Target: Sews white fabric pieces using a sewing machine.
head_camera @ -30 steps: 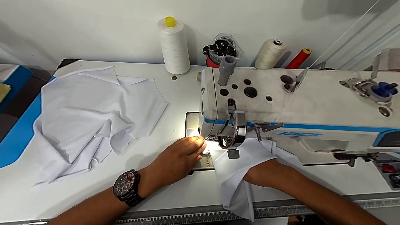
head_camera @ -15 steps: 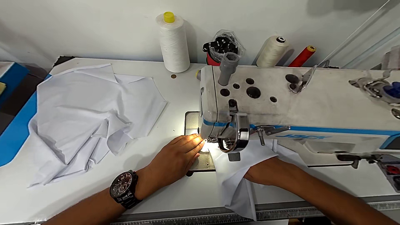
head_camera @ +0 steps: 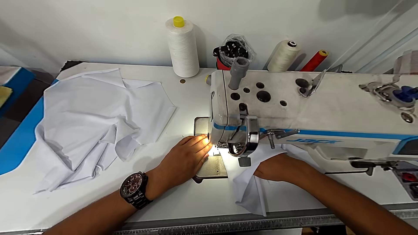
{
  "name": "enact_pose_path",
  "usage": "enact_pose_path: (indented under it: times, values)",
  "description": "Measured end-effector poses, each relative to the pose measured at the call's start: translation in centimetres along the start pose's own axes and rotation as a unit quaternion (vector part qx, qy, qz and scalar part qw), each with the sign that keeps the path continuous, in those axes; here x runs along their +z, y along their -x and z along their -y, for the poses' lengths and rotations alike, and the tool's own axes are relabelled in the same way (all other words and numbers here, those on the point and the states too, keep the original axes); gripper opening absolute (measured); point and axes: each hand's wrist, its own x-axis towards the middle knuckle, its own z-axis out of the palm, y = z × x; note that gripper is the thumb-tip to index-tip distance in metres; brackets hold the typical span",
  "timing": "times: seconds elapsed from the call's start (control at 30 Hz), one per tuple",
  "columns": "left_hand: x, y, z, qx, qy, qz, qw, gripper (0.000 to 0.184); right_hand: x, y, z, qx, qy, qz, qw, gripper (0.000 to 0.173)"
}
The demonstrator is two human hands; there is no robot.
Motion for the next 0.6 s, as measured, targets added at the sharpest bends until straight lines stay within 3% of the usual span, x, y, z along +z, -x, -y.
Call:
enact_pose_path:
  times: [0.17, 0.3, 0.43, 0.53, 0.6]
  values:
    - [-0.2, -0.5, 0.4, 0.001, -0.001, 0.004, 1.0, 0.037, -0.5, -0.3, 0.2, 0.02, -0.013, 0.032, 0.999, 0.028]
    - [-0.6, -0.4, -0.4, -0.001, -0.02, 0.005, 1.0, 0.038, -0.2, -0.1, 0.5, 0.011, 0.016, -0.013, 1.0, 0.031]
    - [-2.7, -2.0, -5.8, 0.033, 0.033, -0.036, 0.998, 0.039, -0.5, -0.2, 1.5, 0.028, 0.014, -0.053, 0.998, 0.03]
    - [-3.5, -5.5, -11.7, 0.059, 0.064, -0.033, 0.996, 0.033, -1.4, 0.8, 5.0, 0.146, -0.103, 0.025, 0.983, 0.022]
    - [-2.7, -8.3, -14.2, 0.072, 0.082, 0.009, 0.994, 0.025, -0.3, 2.4, 8.5, 0.264, -0.215, 0.052, 0.939, 0.021]
